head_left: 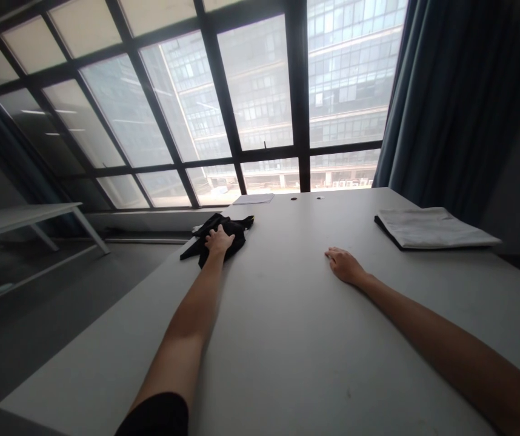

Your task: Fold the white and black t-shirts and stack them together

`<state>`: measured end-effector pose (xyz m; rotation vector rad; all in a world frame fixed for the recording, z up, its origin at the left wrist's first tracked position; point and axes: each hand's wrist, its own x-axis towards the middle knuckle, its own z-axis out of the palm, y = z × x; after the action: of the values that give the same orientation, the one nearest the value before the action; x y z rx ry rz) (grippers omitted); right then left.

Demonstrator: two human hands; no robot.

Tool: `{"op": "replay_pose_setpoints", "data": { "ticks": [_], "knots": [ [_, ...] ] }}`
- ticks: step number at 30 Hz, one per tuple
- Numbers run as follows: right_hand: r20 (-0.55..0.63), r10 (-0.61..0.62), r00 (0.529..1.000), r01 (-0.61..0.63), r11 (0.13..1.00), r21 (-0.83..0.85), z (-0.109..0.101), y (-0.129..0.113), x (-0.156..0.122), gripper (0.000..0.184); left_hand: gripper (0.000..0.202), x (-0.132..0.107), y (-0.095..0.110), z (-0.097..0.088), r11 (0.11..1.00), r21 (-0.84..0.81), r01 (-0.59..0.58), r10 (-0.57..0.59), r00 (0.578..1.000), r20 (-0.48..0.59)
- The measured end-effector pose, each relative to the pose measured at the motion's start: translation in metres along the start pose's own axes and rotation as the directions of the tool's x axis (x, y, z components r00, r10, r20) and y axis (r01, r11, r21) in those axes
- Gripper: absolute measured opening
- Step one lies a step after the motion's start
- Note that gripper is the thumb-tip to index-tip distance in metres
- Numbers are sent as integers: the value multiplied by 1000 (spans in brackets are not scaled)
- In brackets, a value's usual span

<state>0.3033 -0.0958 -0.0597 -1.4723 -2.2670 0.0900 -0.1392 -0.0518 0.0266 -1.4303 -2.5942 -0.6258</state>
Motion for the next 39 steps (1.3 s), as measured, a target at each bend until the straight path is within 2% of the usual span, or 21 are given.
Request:
{"op": "replay_pose_setpoints", "data": {
  "ticks": [3,5,8,10,13,15,18,20,23,26,28,31,34,36,39],
  "knots": [
    [-3,-9,1000,9,1000,8,0,0,0,42,57,-4,-6,15,998,-34,-52,52,999,-2],
    [-6,-12,1000,12,1000,17,1,1,0,41,44,-10,-4,22,995,-43,-92,90,995,-48],
    [-13,-16,1000,17,999,27,2,1,0,40,38,-17,4,24,987,-60,-152,143,981,-132],
    [-17,-21,1000,21,999,26,3,2,1,40,36,-23,14,23,973,-74,-219,202,960,-192],
    [-20,-19,1000,19,1000,21,3,2,1,40,34,-41,38,26,909,-101,-403,369,895,-252],
    [-22,-19,1000,19,1000,21,3,3,1,40,36,-61,58,34,846,-104,-523,497,844,-201],
    [-26,-22,999,23,999,26,4,4,1,39,44,-95,86,54,761,-63,-646,649,758,63],
    [-26,-23,999,24,999,28,5,5,2,39,47,-113,98,64,732,-57,-679,679,718,153],
    [-31,-23,999,24,999,28,5,4,2,39,51,-125,104,69,728,-65,-682,680,708,190],
    [-42,-26,999,27,999,27,3,3,2,37,56,-125,102,61,732,-67,-678,673,704,225],
    [-45,-31,998,33,999,27,2,1,2,37,61,-126,102,54,711,-57,-701,688,677,263],
    [-48,-41,998,42,999,27,2,1,2,36,63,-140,107,47,653,-50,-756,733,614,294],
    [-53,-29,998,31,999,37,3,2,4,35,61,-165,115,45,582,-100,-807,799,545,253],
    [-70,-3,998,7,998,62,3,2,5,36,62,-181,121,44,504,-201,-840,861,471,192],
    [-89,20,996,-10,993,118,1,1,5,40,61,-193,129,38,333,-374,-866,941,331,72]
  ]
}}
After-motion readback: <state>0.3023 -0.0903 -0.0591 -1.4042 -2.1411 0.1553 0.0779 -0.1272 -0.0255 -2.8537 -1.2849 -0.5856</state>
